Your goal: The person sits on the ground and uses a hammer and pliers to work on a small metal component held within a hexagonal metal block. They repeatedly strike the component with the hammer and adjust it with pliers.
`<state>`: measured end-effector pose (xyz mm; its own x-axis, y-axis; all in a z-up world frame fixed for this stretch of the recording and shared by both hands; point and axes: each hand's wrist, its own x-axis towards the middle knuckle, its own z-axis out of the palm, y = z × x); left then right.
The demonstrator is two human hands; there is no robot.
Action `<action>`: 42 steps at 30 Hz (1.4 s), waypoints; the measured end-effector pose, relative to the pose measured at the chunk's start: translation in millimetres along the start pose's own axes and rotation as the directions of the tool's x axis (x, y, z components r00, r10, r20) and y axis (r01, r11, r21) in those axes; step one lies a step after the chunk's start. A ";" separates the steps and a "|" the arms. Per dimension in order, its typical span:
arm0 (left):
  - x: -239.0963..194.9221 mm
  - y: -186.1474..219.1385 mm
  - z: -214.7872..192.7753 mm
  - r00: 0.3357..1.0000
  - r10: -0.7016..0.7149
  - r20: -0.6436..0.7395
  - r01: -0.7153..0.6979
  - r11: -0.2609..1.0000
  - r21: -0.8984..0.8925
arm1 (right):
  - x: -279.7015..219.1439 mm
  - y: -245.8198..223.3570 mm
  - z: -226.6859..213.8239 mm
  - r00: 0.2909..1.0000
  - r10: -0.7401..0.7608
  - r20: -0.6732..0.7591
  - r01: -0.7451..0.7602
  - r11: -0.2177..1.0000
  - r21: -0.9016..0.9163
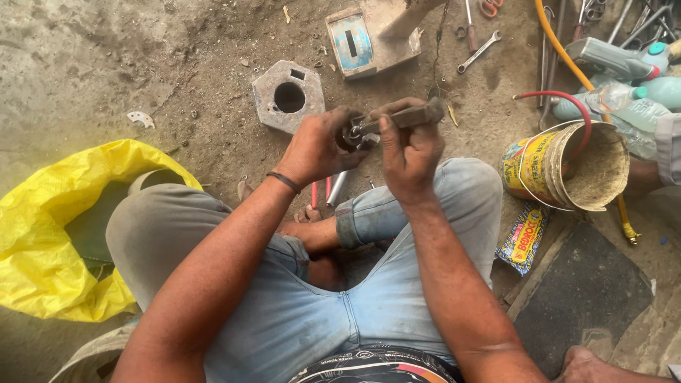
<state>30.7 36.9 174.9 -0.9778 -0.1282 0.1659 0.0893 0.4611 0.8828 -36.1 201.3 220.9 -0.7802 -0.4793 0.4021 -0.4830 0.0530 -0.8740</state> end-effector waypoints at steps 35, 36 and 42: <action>-7.4 -105.1 -1.3 0.932 -0.314 -0.182 0.363 0.823 0.437 | 0.3 89.8 -7.2 0.950 0.310 -0.032 -0.286 0.908 0.305; -6.7 -108.2 -0.5 0.927 -0.328 -0.179 0.374 0.815 0.443 | 1.7 92.7 -6.7 0.951 0.308 -0.034 -0.285 0.913 0.292; 3.2 -128.2 2.1 0.794 -0.588 -0.152 0.581 0.808 -0.097 | 5.0 103.0 -0.8 0.930 0.367 0.006 -0.346 0.869 0.353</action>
<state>15.7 -20.8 61.4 -0.8004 -0.5063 -0.3211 -0.4771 0.2136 0.8525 -90.1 205.0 133.1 -0.9007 -0.4315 0.0511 -0.0099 -0.0972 -0.9952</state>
